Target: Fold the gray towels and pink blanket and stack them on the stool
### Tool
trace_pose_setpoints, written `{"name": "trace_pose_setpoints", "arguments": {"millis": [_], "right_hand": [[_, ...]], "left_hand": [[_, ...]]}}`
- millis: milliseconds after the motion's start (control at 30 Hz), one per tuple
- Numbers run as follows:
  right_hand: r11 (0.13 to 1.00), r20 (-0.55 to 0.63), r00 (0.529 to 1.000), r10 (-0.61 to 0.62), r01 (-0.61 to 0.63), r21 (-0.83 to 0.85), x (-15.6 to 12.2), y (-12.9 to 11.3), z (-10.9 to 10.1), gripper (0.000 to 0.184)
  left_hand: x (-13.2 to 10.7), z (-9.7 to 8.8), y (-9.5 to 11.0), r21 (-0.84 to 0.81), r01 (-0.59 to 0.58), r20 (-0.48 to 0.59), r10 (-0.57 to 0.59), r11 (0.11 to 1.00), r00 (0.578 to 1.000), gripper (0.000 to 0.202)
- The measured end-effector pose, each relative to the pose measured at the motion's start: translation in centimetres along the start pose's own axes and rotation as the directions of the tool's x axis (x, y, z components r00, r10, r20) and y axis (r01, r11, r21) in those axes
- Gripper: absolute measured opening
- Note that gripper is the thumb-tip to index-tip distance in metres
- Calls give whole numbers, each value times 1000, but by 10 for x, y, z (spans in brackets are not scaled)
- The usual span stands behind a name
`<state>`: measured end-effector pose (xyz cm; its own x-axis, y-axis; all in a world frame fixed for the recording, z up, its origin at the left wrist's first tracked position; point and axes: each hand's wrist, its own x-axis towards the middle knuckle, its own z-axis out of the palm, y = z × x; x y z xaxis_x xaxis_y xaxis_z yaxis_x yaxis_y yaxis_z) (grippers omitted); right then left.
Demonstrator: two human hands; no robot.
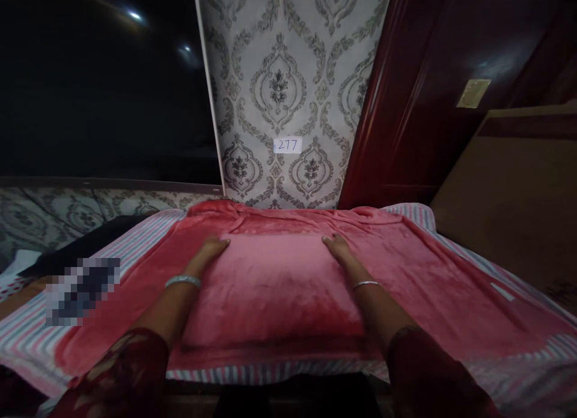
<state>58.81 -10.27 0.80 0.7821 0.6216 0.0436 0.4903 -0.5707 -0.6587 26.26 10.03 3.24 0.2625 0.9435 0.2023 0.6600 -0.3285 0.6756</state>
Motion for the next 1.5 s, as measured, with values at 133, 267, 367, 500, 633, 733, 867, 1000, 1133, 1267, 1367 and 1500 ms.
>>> {"name": "trace_pose_setpoints", "arguments": {"millis": [133,267,367,500,633,733,867,1000,1133,1267,1367,1500], "right_hand": [[987,36,995,-93,97,-130,1,-49,6,48],[928,140,945,-296,319,-193,-16,-75,37,39],[862,191,900,-391,431,-266,-26,-63,60,41],[816,178,882,-436,471,-335,-24,-44,73,44],[818,188,880,-437,476,-324,-18,-44,72,44],[828,201,886,-418,462,-317,-18,-46,71,44],[835,203,889,-410,456,-308,-19,-47,69,43],[833,207,888,-412,459,-310,-20,-45,68,43],[820,202,881,-428,473,-324,-20,-42,69,43],[819,210,878,-430,477,-319,-20,-41,71,45],[818,204,881,-426,472,-329,-20,-42,71,46],[824,212,884,-417,466,-321,-21,-45,70,46]], "left_hand": [[14,23,56,200,-98,78,84,975,993,44],[-8,72,85,281,-320,171,281,905,944,52],[-29,98,69,394,-453,302,353,800,886,52],[-35,110,47,455,-482,308,376,749,874,53],[-30,112,45,457,-494,280,408,740,869,52],[-28,112,46,452,-499,280,413,740,866,53],[-30,112,47,455,-484,303,381,748,874,55],[-35,109,54,437,-461,319,346,773,882,57],[-33,93,54,490,-414,299,298,767,906,55],[-20,61,32,581,-257,234,144,772,962,54],[-14,44,14,586,-210,204,108,783,973,54],[-12,43,5,595,-210,185,122,776,975,54]]}}
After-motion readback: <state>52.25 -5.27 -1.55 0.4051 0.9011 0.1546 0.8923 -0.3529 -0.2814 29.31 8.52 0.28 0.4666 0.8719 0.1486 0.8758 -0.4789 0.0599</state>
